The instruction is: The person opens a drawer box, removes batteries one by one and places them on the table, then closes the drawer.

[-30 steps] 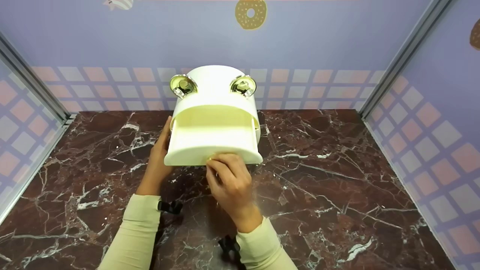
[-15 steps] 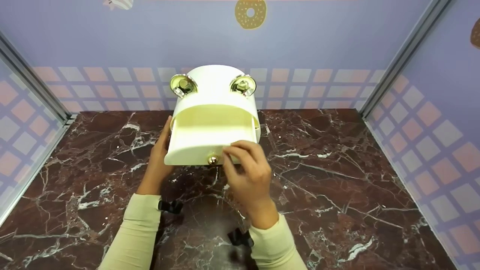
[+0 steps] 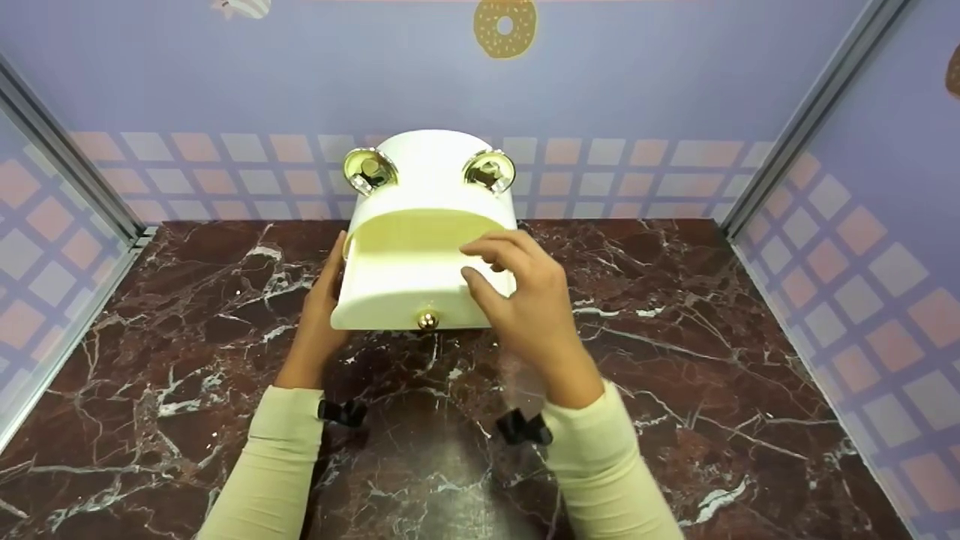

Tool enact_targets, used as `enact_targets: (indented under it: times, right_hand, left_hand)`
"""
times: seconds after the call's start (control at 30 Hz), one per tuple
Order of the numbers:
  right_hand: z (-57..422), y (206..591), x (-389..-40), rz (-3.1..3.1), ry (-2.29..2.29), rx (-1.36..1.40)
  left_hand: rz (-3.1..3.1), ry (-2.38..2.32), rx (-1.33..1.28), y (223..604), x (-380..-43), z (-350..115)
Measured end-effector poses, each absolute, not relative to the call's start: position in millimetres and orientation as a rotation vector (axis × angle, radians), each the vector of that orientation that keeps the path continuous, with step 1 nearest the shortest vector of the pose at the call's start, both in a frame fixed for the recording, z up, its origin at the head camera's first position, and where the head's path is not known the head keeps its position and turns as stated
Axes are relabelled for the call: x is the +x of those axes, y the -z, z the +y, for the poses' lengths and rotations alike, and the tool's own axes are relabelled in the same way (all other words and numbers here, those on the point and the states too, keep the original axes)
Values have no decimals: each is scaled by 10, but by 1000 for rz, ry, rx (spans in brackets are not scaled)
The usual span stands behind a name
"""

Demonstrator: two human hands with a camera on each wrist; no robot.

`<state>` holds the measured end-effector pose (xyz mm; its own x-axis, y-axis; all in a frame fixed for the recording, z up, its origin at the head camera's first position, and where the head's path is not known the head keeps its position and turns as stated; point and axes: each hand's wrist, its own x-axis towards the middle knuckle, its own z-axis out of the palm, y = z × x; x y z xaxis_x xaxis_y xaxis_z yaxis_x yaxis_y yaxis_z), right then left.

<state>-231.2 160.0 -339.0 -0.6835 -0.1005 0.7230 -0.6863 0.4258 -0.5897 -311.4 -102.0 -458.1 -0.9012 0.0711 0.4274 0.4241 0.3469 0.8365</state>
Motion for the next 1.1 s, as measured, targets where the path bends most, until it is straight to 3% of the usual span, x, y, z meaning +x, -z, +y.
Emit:
enact_targets:
  times: [0.77, 1.1]
  right_hand:
    - [1723, 3022, -2884, -3009, -915, 760]
    - [1554, 2992, -3057, -3168, -767, 1067]
  left_hand:
    - [-2308, 1569, -430, 4585, -3111, -1031]
    - [-2293, 1574, -434, 4577, -3104, -1026]
